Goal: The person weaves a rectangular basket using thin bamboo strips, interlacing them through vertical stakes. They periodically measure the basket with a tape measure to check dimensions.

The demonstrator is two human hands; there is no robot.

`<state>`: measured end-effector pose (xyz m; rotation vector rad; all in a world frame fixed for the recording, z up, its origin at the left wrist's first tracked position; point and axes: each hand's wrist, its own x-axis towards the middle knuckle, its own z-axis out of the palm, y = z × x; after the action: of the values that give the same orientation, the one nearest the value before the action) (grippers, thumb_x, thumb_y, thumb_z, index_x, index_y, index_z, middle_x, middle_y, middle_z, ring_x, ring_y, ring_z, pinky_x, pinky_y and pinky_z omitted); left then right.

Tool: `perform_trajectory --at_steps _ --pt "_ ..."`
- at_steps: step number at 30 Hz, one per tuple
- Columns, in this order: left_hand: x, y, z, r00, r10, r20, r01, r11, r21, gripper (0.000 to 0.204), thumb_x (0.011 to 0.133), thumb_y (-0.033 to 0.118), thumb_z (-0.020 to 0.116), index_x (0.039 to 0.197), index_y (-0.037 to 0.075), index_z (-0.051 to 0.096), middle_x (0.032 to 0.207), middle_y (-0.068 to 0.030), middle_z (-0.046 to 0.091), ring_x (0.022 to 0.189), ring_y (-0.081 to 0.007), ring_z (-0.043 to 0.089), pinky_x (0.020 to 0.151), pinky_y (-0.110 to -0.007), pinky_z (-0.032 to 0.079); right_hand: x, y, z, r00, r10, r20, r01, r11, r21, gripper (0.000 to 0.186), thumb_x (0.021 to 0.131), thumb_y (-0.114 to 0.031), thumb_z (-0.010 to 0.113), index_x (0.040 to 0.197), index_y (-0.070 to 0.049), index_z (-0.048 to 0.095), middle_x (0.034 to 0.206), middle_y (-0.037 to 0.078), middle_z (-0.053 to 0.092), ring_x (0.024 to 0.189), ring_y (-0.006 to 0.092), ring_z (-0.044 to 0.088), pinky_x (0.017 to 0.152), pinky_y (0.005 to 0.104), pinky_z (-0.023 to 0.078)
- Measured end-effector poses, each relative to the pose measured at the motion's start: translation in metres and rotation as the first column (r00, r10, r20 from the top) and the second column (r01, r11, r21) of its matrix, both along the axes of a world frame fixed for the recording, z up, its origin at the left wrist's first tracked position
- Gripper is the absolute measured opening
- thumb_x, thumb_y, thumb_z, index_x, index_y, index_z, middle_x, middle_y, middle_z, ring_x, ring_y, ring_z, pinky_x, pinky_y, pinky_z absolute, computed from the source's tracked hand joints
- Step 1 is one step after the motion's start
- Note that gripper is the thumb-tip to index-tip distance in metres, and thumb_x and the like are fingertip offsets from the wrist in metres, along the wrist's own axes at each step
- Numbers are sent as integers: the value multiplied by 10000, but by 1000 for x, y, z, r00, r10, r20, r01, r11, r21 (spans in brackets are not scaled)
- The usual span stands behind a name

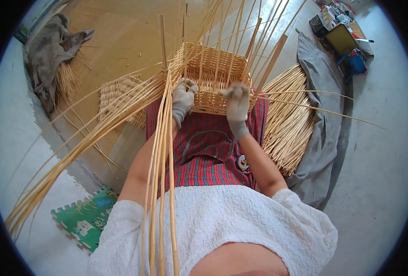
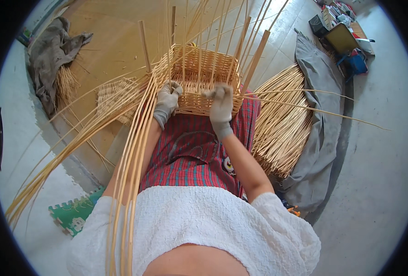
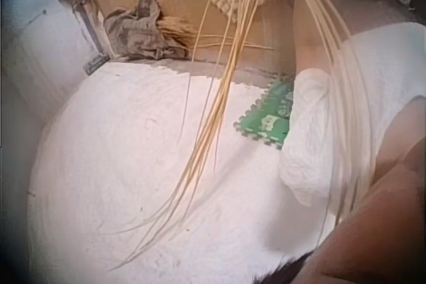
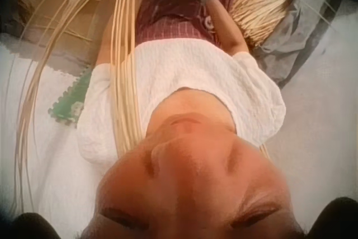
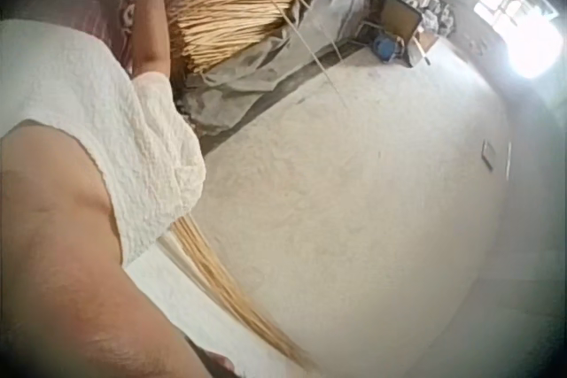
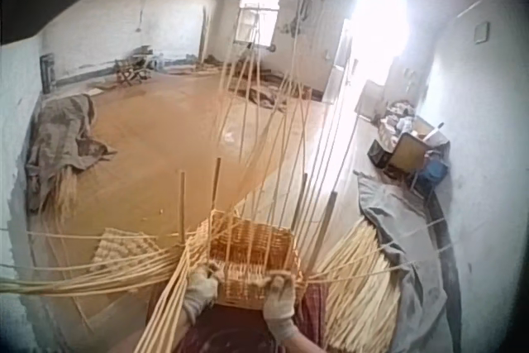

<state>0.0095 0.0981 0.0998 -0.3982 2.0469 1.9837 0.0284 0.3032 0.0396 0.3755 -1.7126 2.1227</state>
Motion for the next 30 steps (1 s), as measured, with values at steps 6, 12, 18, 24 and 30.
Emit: perform_trajectory --at_steps 6,12,18,24,30 --pt "5 -8 2 988 156 6 -153 956 249 316 961 175 726 949 110 416 678 -61 554 471 -231 666 337 -388 556 27 -26 62 955 -61 291 132 964 -232 232 1110 -277 453 1111 -51 506 850 93 628 853 205 694 773 374 598" --pt "15 15 17 959 280 -49 -271 953 138 205 998 170 674 1008 63 499 827 -131 642 493 -236 667 401 -360 545 39 2 91 896 -124 427 138 990 -3 100 1056 -161 571 1054 -65 546 934 85 707 824 157 692 633 265 540" --pt "7 25 32 899 -411 -153 336 869 -364 294 1046 210 592 1306 78 556 933 -75 703 768 -137 682 590 -289 547 51 32 73 871 -216 442 260 965 -42 232 974 -1 649 1154 -83 529 1105 117 724 873 148 713 665 279 559" --pt "-11 50 -12 909 -362 -208 271 890 -366 470 1071 445 470 1072 21 672 839 -169 668 770 -281 615 778 -395 499 -57 -27 148 901 -386 -197 390 522 759 542 931 1 609 1447 -103 478 1236 163 668 950 280 721 782 359 595" --pt "-9 48 -3 952 -293 -90 257 923 -285 206 1005 257 665 1017 52 656 811 -51 637 762 -161 568 752 -341 502 20 41 79 973 -228 38 228 974 -7 331 1055 -80 470 1381 -92 415 957 125 689 1004 249 737 690 346 608"
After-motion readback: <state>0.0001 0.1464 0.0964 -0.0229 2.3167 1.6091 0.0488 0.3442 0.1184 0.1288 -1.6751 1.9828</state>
